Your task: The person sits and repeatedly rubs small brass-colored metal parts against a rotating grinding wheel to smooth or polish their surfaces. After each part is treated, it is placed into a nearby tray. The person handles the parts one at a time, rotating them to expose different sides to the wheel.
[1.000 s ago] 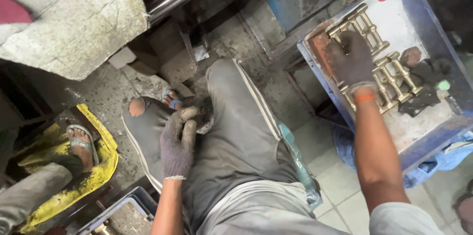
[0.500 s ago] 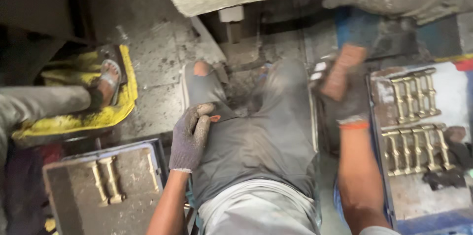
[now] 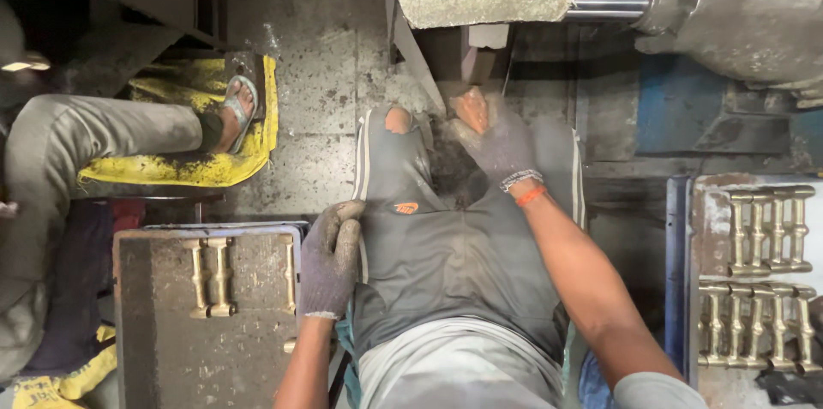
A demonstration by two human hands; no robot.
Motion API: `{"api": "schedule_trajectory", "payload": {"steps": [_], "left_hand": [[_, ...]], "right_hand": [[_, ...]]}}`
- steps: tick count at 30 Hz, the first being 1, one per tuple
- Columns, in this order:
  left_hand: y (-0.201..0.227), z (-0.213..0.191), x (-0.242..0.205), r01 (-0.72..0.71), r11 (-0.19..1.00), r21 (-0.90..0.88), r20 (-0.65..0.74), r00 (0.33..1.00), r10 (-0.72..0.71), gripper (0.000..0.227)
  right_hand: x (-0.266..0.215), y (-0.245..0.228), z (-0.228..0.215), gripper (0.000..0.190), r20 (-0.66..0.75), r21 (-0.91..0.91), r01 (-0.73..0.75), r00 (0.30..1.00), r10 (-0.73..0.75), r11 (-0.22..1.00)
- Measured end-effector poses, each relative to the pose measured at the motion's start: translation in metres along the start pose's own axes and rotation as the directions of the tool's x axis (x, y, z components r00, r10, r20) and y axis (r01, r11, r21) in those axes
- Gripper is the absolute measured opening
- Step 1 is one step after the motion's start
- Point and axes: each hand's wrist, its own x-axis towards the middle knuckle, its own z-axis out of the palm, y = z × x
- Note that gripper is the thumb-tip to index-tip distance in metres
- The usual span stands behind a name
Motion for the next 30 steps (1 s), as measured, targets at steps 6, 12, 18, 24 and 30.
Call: {"api": "schedule_trajectory", "payload": {"steps": [6,12,18,24,30], "left_hand": [[0.001,0.013,0.003,-0.043,0.998,-0.043,0.049,0.998,0.045,0.023],[0.001,0.023,0.007,-0.271,0.962,-0.007,0.103,0.957,0.271,0.022],[-0.011,0.022,-0.006,-0.309,0.951,-0.003,-0.067,0.949,0.308,0.029],[-0.023,0.026,-0.006,-0.020,0.961,-0.277,-0.276,0.959,-0.060,0.037],[-0.049,0.017,-0.006,-0.018,0.993,-0.115,-0.315,0.949,-0.020,0.039]], "right_hand": [[-0.005,0.003,-0.011,0.049,-0.174,-0.033,0.160,0.971,-0.163,0.987],[-0.017,0.043,-0.055,0.050,-0.464,0.348,0.095,0.882,0.083,0.933],[-0.070,0.168,-0.126,0.053,-0.605,-0.077,-0.140,0.793,0.065,0.987],[-0.161,0.276,-0.164,0.060,-0.602,-0.397,-0.511,0.772,0.204,0.763],[-0.176,0.287,-0.168,0.070,-0.559,-0.527,-0.609,0.774,0.298,0.592]]}}
